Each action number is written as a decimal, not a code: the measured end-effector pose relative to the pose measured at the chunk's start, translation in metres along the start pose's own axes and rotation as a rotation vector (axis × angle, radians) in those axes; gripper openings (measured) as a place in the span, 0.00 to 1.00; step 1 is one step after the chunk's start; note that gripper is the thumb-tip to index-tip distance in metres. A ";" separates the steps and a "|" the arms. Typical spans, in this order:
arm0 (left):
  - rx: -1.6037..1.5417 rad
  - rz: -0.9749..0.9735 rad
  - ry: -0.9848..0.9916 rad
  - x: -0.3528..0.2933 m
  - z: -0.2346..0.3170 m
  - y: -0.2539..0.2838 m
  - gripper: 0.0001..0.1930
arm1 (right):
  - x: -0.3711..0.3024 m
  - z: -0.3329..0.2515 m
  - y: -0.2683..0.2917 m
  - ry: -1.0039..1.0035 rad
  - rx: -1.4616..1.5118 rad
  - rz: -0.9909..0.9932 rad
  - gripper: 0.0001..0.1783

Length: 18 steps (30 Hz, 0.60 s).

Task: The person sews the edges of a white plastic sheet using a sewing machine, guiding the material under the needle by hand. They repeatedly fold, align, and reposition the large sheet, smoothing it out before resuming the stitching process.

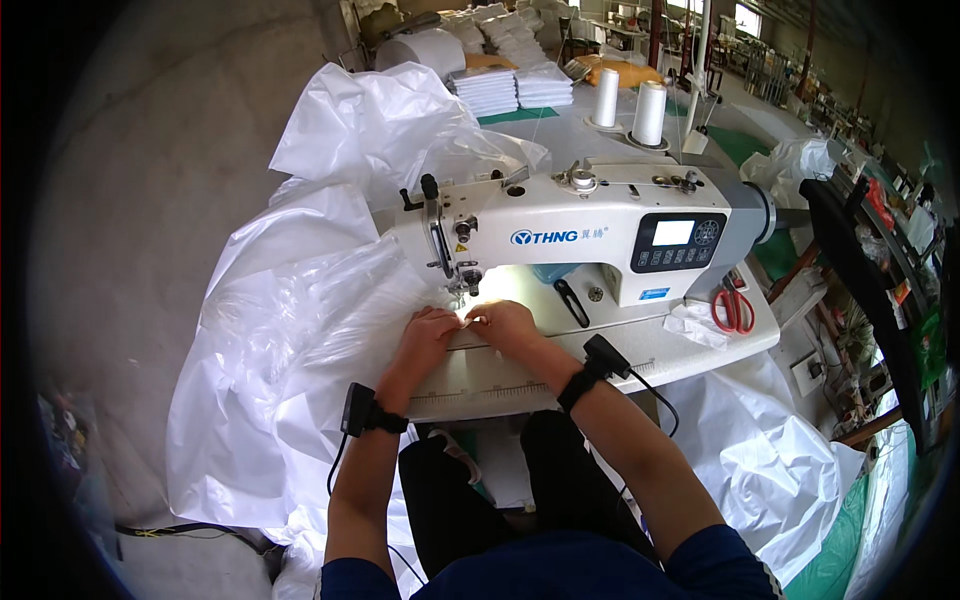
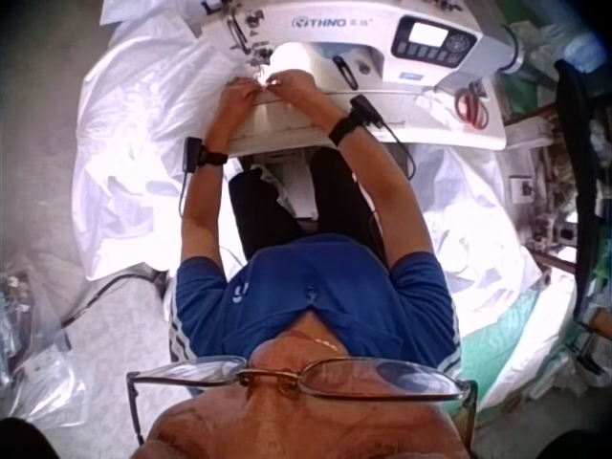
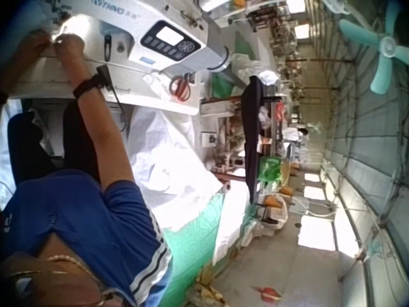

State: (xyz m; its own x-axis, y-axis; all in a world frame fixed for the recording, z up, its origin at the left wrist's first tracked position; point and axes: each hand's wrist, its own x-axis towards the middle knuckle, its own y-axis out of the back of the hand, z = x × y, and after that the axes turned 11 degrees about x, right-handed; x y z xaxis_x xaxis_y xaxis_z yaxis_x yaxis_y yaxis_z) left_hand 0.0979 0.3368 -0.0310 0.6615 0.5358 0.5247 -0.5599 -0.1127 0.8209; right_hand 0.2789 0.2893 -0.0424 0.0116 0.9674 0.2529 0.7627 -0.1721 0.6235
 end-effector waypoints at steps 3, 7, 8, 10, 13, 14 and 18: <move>-0.084 0.033 0.072 -0.002 0.001 -0.001 0.05 | 0.004 0.005 -0.003 0.001 -0.005 -0.005 0.13; -0.071 0.040 0.366 -0.001 -0.002 -0.005 0.06 | 0.014 0.002 -0.005 0.090 -0.052 0.084 0.14; -0.079 -0.033 0.456 0.001 -0.004 -0.005 0.06 | 0.019 0.000 -0.004 -0.120 -0.005 -0.021 0.14; -0.039 -0.084 0.547 0.006 -0.009 -0.006 0.08 | 0.027 -0.007 -0.004 -0.280 -0.043 -0.062 0.18; 0.173 -0.156 0.450 0.015 -0.013 -0.011 0.08 | 0.035 -0.012 0.001 -0.476 0.179 -0.090 0.08; 0.296 -0.152 0.404 0.018 -0.010 -0.014 0.07 | 0.035 -0.015 0.003 -0.518 0.174 -0.078 0.07; 0.536 0.037 0.115 0.010 0.014 -0.025 0.06 | 0.026 -0.028 0.009 -0.459 0.161 0.098 0.09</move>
State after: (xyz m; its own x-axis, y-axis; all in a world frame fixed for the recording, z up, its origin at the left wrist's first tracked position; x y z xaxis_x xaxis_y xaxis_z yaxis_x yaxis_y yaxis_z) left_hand 0.1253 0.3331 -0.0432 0.5705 0.6081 0.5521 -0.2291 -0.5277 0.8180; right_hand 0.2681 0.3080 -0.0097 0.3442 0.9362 -0.0704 0.8335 -0.2702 0.4820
